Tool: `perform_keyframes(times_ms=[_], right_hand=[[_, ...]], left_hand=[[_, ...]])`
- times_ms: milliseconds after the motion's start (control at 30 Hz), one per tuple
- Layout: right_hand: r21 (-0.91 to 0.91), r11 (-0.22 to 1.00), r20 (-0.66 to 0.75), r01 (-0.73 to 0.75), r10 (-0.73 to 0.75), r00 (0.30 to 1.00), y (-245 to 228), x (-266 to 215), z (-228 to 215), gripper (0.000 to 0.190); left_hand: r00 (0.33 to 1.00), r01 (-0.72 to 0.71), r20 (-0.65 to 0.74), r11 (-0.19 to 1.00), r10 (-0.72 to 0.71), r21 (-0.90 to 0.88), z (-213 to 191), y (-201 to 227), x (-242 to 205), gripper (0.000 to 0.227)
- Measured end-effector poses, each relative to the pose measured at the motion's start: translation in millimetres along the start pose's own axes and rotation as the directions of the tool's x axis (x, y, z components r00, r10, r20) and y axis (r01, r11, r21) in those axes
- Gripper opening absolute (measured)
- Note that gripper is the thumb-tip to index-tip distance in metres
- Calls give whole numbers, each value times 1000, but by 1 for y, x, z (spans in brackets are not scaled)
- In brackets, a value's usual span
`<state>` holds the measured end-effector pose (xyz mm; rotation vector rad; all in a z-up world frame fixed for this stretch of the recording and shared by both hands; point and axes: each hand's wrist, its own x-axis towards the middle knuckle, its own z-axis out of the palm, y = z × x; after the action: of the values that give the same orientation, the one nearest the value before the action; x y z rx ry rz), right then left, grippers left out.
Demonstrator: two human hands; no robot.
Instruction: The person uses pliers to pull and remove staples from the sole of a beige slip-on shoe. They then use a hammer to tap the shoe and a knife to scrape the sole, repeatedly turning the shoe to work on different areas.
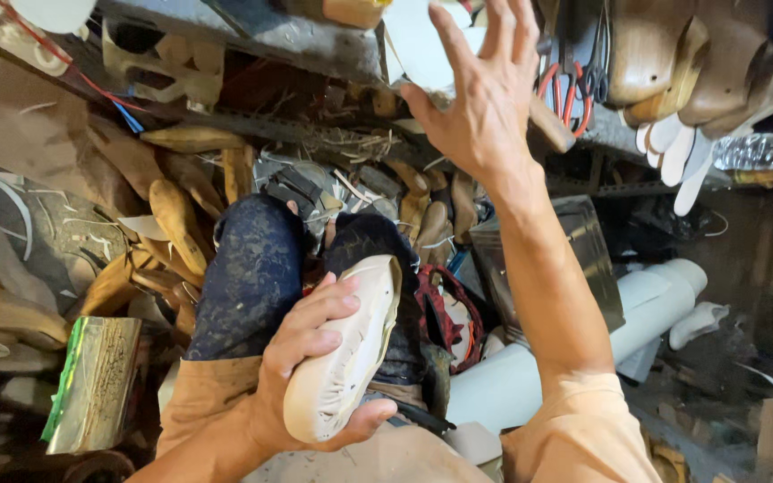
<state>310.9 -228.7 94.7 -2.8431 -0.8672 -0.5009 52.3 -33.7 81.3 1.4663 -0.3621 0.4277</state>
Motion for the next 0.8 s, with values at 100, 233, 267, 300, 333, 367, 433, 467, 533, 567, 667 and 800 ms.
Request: perform_keyframes(times_ms=[100, 233, 267, 300, 333, 367, 433, 467, 533, 567, 667, 800], right_hand=[[-164, 986, 122, -6, 26, 992, -2, 38, 32, 79], [-122, 990, 5, 73, -73, 997, -2, 62, 67, 68], [-131, 990, -16, 44, -46, 999, 0, 66, 76, 67], [-128, 990, -17, 51, -53, 998, 1, 68, 81, 67], [-145, 987, -12, 61, -64, 998, 3, 68, 86, 64], [-163, 984, -7, 72, -74, 997, 5, 68, 91, 62], [-179, 983, -144, 30, -56, 988, -5, 71, 70, 53], [-187, 982, -281, -3, -50, 958, -10, 74, 61, 44], [-192, 978, -229, -79, 34, 973, -3, 61, 51, 57], [-205, 965, -183, -163, 126, 975, 1, 52, 45, 73], [-292, 949, -116, -119, 89, 989, -13, 55, 39, 69], [-225, 970, -60, -87, 76, 995, -13, 37, 58, 71]], left_hand=[[999, -17, -30, 999, 18, 35, -1, -3, -6, 74], [995, -28, -91, 999, 31, 32, -4, -7, -8, 69], [994, -28, -102, 1000, 29, 12, -5, -8, -7, 68], [994, -29, -109, 999, 31, 16, -6, -9, -7, 68], [992, -23, -121, 1000, 22, -7, -7, -9, -7, 69], [991, -16, -132, 999, 12, -30, -8, -10, -7, 69], [991, -17, -137, 999, 12, -32, -12, -12, -8, 70], [989, -20, -148, 999, 16, -28, -11, -13, -8, 71], [986, -9, -166, 999, 2, -41, -14, -14, -6, 70], [985, -1, -174, 998, -9, -56, -14, -13, -6, 69], [984, 9, -174, 997, -23, -78, -13, -15, -4, 68], [989, 3, -149, 995, -18, -97, -13, -17, -1, 69]])
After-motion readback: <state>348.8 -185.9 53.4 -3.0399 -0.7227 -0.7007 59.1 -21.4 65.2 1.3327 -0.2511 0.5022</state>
